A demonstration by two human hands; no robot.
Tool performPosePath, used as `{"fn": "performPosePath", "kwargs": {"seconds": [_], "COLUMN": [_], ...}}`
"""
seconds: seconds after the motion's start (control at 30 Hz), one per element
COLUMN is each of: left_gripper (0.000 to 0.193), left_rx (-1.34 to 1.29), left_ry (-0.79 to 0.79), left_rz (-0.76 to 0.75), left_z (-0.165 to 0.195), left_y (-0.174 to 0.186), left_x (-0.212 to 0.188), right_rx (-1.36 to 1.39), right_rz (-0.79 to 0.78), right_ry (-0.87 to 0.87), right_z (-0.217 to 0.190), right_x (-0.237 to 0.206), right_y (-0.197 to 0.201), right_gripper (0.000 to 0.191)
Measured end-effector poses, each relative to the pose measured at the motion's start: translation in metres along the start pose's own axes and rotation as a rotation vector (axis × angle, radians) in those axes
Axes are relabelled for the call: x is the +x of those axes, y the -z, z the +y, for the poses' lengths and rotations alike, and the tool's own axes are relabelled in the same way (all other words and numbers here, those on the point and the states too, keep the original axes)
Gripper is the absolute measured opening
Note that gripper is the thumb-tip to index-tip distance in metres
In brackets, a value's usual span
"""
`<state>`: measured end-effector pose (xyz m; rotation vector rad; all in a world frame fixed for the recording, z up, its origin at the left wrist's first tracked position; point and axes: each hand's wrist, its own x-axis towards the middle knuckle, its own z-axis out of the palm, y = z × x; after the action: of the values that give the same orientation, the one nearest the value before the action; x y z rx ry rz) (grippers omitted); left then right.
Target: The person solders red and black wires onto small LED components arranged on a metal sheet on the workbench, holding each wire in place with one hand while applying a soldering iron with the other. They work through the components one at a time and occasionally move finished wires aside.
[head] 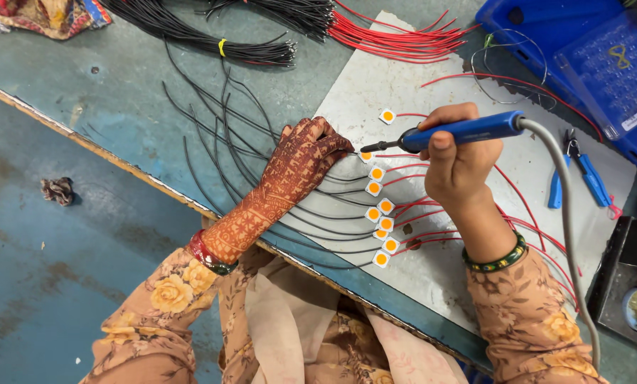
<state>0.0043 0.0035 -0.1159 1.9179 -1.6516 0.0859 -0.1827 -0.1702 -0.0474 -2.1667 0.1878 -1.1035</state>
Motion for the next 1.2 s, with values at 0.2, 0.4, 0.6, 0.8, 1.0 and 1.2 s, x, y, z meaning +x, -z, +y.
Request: {"fn": "performPosePath", "kwargs": {"seconds": [0.2, 0.4, 0.6, 0.8, 1.0, 1.2], "left_gripper": [0.023, 0.021, 0.02, 0.019, 0.018, 0.017], "left_rx": [0.006, 0.01, 0.012, 0.015, 0.023, 0.03], "left_ry": [0.001, -0.003, -0.001, -0.002, -0.001, 0.003], "left_rz": [0.007, 0.018, 0.025, 0.039, 0.059, 0.08], "left_z": [0.0, 0.0, 0.001, 0.001, 0.0, 0.0], "left_y": [0.0, -0.001, -0.001, -0.002, -0.005, -0.008], "left_x": [0.002, 0.003, 0.003, 0.004, 0.006, 0.009], "right_rx": [-0.045, -0.041, -0.041, -0.166, -0.156, -0.177], "right_rz": [-0.02, -0.032, -0.049, -0.055, -0.145, -0.141], "right_ry": [0.019, 0.02, 0.037, 0.141, 0.188, 0.172], "right_z": [-0.001, -0.001, -0.003, -0.006, -0.01, -0.009], "right_x": [-0.001, -0.002, -0.002, 0.001, 0.005, 0.005], "right_y": [-0.002, -0.003, -0.003, -0.003, -0.006, -0.005], "right_gripper": [0.05, 0.048, 0.044, 0.039, 0.033, 0.031]}}
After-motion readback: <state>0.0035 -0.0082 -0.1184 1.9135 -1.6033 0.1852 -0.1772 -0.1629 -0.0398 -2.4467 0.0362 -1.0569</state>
